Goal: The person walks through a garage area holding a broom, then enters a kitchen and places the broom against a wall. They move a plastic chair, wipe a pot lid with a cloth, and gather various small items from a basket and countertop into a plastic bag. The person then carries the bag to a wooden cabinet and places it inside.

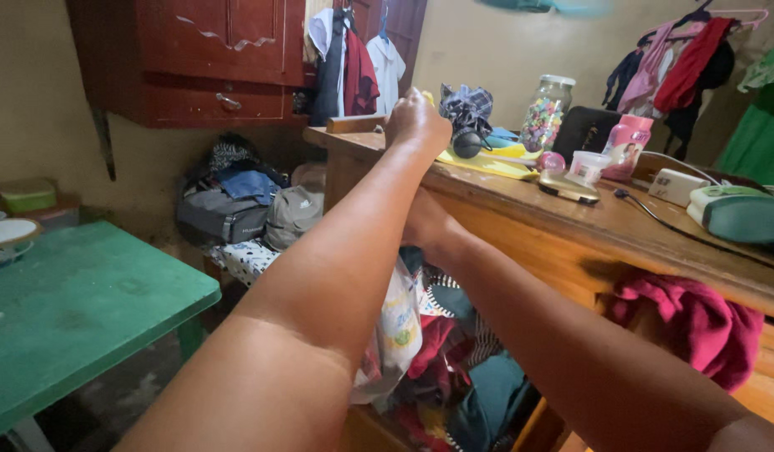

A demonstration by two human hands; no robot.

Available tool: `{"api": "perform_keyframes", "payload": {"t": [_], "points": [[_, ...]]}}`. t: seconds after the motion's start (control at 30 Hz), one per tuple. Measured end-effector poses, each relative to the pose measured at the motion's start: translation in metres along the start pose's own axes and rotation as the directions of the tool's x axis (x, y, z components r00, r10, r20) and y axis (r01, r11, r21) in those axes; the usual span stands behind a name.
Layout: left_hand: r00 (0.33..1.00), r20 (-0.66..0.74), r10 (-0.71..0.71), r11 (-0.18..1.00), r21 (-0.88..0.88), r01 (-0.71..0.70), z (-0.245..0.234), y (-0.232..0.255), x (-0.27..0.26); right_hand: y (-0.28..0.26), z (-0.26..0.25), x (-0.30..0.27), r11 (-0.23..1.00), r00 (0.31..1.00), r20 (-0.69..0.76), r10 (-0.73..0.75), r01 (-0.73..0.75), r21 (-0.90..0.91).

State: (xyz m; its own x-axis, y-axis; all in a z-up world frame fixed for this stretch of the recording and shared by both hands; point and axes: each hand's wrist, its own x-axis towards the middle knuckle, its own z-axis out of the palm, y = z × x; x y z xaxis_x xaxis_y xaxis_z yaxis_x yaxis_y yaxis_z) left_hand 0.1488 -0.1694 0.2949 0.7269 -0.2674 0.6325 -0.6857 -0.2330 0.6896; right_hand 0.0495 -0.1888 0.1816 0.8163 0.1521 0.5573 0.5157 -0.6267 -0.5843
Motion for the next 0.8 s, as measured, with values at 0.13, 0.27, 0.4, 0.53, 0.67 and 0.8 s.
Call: {"api": "perform_keyframes", "payload": {"t": [0.13,0.27,0.4,0.53,0.67,0.8], "points": [[0.986,0.149,-0.074,0.996,-0.035,0.080,0.004,-0.015,0.037,-0.018,0.011,0.013,0.881,0.872,-0.132,0.472,-0.460,0.108],[0.930,0.326,-0.170,0.974,-0.090,0.210,0.004,-0.033,0.076,-0.037,0.010,0.000,0.821,0.822,-0.105,0.560,-0.533,0.204],[0.910,0.332,-0.250,0.965,0.006,0.262,0.008,-0.039,0.097,-0.045,0.001,-0.008,0.828,0.833,-0.092,0.545,-0.518,0.216],[0.887,0.368,-0.280,0.959,0.073,0.273,0.018,-0.037,0.102,-0.042,-0.005,-0.006,0.796,0.801,-0.084,0.593,-0.567,0.212],[0.876,0.381,-0.298,0.954,0.099,0.282,0.029,-0.037,0.105,-0.035,-0.009,-0.004,0.843,0.850,-0.043,0.525,-0.513,0.162],[0.877,0.396,-0.271,0.963,0.100,0.252,0.042,-0.028,0.112,-0.028,-0.014,-0.002,0.892,0.899,-0.011,0.439,-0.434,0.130]]}}
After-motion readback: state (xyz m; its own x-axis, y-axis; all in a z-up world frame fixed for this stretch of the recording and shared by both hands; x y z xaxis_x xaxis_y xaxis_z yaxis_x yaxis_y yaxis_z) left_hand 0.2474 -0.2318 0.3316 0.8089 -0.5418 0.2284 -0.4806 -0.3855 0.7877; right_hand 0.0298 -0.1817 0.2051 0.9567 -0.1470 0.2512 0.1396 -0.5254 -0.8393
